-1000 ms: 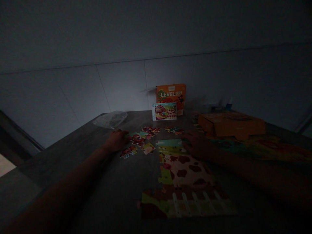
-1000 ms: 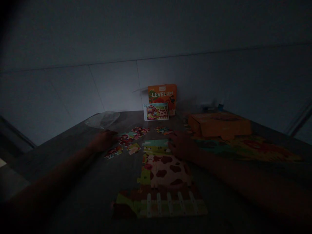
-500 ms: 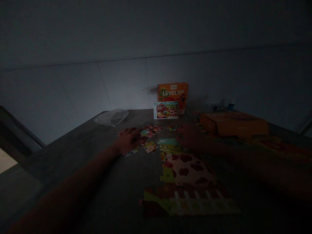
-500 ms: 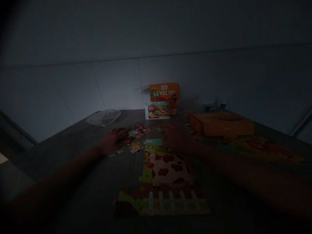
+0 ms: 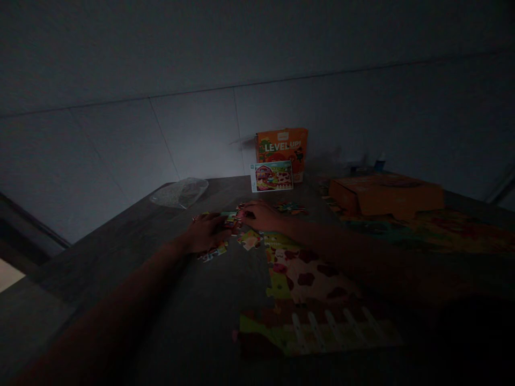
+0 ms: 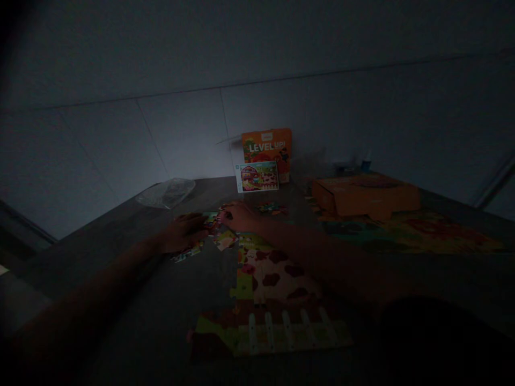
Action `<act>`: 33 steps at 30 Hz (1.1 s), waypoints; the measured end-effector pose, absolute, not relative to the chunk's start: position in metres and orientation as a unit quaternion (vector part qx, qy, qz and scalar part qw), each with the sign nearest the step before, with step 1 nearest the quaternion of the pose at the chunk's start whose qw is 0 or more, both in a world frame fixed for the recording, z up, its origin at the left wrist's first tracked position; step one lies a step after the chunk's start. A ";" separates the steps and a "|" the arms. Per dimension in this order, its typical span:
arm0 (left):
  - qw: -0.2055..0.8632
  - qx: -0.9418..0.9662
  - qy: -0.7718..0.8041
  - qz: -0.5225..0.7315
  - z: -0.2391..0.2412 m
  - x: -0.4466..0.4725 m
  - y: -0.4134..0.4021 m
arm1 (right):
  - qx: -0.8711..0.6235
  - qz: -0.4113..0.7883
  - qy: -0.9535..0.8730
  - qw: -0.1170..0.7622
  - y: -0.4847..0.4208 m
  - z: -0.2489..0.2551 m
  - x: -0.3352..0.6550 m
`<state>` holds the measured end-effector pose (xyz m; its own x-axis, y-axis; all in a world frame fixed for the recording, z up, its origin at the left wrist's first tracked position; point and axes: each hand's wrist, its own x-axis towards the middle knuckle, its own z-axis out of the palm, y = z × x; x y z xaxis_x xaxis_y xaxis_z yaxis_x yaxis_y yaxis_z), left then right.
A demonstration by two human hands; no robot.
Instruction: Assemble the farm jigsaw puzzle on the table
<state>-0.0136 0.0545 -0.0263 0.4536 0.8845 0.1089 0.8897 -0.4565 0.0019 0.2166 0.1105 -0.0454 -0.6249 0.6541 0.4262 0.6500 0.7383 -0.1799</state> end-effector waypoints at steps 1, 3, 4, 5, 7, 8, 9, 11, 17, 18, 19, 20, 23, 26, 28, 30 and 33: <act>0.028 -0.851 -0.522 -0.048 -0.026 -0.015 0.055 | -0.363 0.006 -0.900 0.239 0.111 -0.046 0.219; 0.022 -0.848 -0.528 -0.048 -0.026 -0.016 0.056 | -0.374 0.002 -0.894 0.244 0.111 -0.046 0.222; 0.021 -0.845 -0.533 -0.048 -0.026 -0.016 0.056 | -0.381 -0.002 -0.891 0.248 0.111 -0.046 0.223; 0.020 -0.841 -0.538 -0.047 -0.027 -0.015 0.055 | -0.387 -0.006 -0.887 0.252 0.110 -0.046 0.223; 0.027 -0.835 -0.548 -0.047 -0.028 -0.014 0.054 | -0.395 -0.013 -0.882 0.258 0.107 -0.045 0.223; 0.030 -0.833 -0.551 -0.049 -0.029 -0.014 0.054 | -0.397 -0.014 -0.880 0.260 0.105 -0.045 0.223; 0.031 -0.832 -0.552 -0.050 -0.030 -0.014 0.053 | -0.397 -0.015 -0.880 0.261 0.104 -0.044 0.223; 0.031 -0.832 -0.552 -0.053 -0.032 -0.015 0.054 | -0.398 -0.015 -0.879 0.263 0.101 -0.043 0.224; 0.015 -0.847 -0.521 -0.103 -0.027 -0.011 0.054 | -0.369 -0.026 -0.884 0.286 0.091 -0.036 0.226; -0.004 -0.854 -0.507 -0.118 -0.024 -0.008 0.053 | -0.355 -0.031 -0.884 0.301 0.089 -0.034 0.226; -0.036 -0.858 -0.493 -0.138 -0.021 -0.005 0.050 | -0.337 -0.039 -0.885 0.318 0.086 -0.032 0.225; -0.077 -0.859 -0.479 -0.164 -0.019 -0.001 0.047 | -0.316 -0.049 -0.887 0.333 0.084 -0.031 0.225; -0.204 -0.824 -0.462 -0.256 -0.013 0.011 0.038 | -0.255 -0.076 -0.899 0.347 0.079 -0.027 0.223; -0.257 -0.783 -0.477 -0.306 -0.012 0.017 0.033 | -0.221 -0.083 -0.912 0.335 0.076 -0.027 0.219; -0.260 -0.775 -0.481 -0.317 -0.013 0.018 0.033 | -0.251 -0.073 -0.903 0.342 0.076 -0.029 0.217; -0.264 -0.775 -0.476 -0.320 -0.014 0.018 0.034 | -0.321 -0.046 -0.881 0.345 0.078 -0.032 0.217; -0.308 -0.762 -0.470 -0.321 -0.015 0.018 0.035 | -0.396 0.002 -0.861 0.320 0.083 -0.036 0.217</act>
<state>0.0183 0.0348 -0.0148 0.3521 0.9144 0.1998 0.5180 -0.3682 0.7721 0.2172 0.0825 -0.0365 -0.4816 0.6830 0.5491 0.6810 0.6861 -0.2562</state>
